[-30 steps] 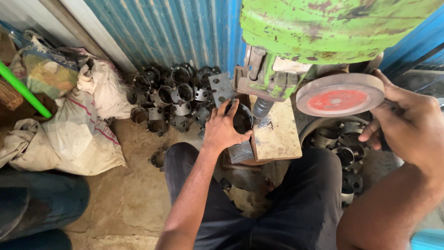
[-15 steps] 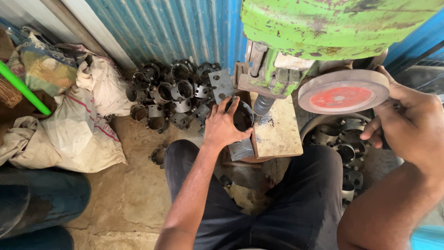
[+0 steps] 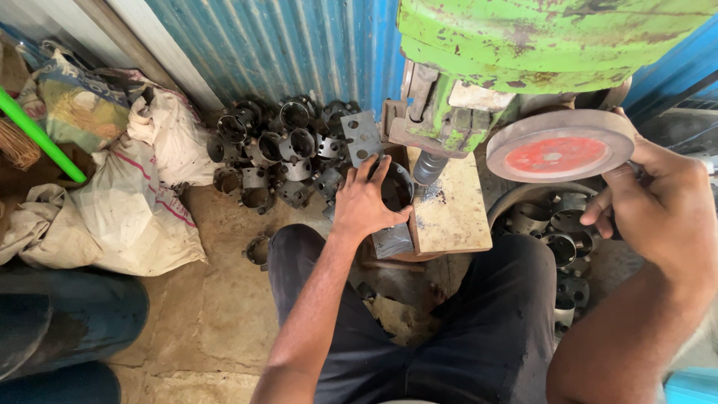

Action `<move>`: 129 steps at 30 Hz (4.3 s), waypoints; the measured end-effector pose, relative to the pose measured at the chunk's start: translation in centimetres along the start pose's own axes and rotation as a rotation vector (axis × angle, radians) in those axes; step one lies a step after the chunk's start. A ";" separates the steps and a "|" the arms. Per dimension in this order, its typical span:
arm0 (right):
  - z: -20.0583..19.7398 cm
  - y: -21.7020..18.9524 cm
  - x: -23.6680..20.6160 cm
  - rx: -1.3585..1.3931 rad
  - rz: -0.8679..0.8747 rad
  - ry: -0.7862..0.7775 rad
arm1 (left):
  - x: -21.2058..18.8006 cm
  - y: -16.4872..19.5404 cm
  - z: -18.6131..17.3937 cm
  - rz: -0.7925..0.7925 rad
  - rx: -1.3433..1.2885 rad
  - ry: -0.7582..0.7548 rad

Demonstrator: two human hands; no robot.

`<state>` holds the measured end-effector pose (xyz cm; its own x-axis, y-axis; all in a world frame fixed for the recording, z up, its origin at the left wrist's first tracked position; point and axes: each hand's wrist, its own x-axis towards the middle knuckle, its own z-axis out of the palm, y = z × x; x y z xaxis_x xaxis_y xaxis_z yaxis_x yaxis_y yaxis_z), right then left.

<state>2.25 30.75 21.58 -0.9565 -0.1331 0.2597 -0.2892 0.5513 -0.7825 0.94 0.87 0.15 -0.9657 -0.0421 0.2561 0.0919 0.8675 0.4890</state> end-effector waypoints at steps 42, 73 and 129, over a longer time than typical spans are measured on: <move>3.5 5.3 -0.5 0.295 -0.037 0.089 | -2.6 -3.5 1.6 0.075 -0.721 0.173; 0.2 3.5 -0.6 0.037 0.039 0.002 | -1.0 -4.8 1.0 -0.026 -0.641 0.050; 4.6 8.4 0.6 0.394 -0.030 0.144 | 0.0 -2.5 -1.6 -0.049 -0.280 -0.096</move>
<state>-0.92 31.52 12.54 -0.9401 -0.0122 0.3407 -0.3368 0.1878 -0.9226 1.14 -2.11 0.20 -0.9880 -0.0212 0.1530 0.0956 0.6943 0.7133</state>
